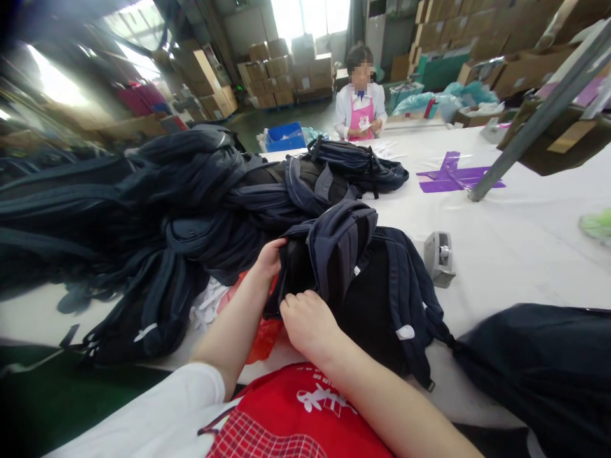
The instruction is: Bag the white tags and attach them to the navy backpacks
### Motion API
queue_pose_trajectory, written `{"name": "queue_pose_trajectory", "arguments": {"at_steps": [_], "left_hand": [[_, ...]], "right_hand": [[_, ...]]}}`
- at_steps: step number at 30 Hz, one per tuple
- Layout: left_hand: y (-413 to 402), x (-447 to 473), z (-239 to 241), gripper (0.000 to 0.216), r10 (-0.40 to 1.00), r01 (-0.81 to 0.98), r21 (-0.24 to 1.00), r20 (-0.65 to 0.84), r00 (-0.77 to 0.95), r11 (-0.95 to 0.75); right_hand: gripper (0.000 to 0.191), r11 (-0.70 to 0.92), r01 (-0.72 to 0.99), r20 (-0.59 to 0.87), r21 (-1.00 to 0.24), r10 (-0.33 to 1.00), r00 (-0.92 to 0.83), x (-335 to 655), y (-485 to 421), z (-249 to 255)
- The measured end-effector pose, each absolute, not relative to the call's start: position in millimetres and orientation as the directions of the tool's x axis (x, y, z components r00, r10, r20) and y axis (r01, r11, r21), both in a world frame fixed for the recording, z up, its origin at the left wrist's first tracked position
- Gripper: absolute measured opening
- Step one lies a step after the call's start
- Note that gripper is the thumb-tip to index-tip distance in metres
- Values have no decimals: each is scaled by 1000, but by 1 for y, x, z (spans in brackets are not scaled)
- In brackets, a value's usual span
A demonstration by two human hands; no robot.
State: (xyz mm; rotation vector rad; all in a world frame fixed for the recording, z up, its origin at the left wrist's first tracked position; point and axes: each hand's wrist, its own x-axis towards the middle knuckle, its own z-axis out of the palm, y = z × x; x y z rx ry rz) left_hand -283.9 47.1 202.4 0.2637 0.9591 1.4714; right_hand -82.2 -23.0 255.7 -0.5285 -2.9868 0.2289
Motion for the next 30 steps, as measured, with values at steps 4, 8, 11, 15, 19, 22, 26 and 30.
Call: {"name": "queue_pose_trajectory", "arguments": {"at_steps": [4,8,11,15,19,22,26,30], "left_hand": [[33,-282,207,30,873,-473,859,-373,-315,196],[26,-275,205,38,865,-219,941,-327,-381,260],[30,-261,196,42,883,-142,960,-276,-380,240],[39,-227,179,35,936,-270,948,-239,-259,168],[41,-184,162,20,959,-309,928,-256,-121,209],[42,-156,150,15,954,-326,909,-295,-58,261],[53,-131,142,12,936,-366,877,-349,-37,312],[67,-112,148,16,927,-385,861,-374,-36,332]], "right_hand": [[26,946,273,58,-176,287,-956,-90,-22,258],[23,942,276,22,-194,285,-958,-84,-23,257],[25,897,357,74,-261,388,-919,-64,-28,248],[36,698,553,245,-455,695,-676,-25,-27,218],[60,142,601,4,-786,974,-226,7,-5,173],[61,-181,495,-293,-850,943,-157,22,14,147],[53,-241,349,-365,-905,863,-350,35,19,140],[62,-315,14,-279,-949,819,-502,50,12,151]]}}
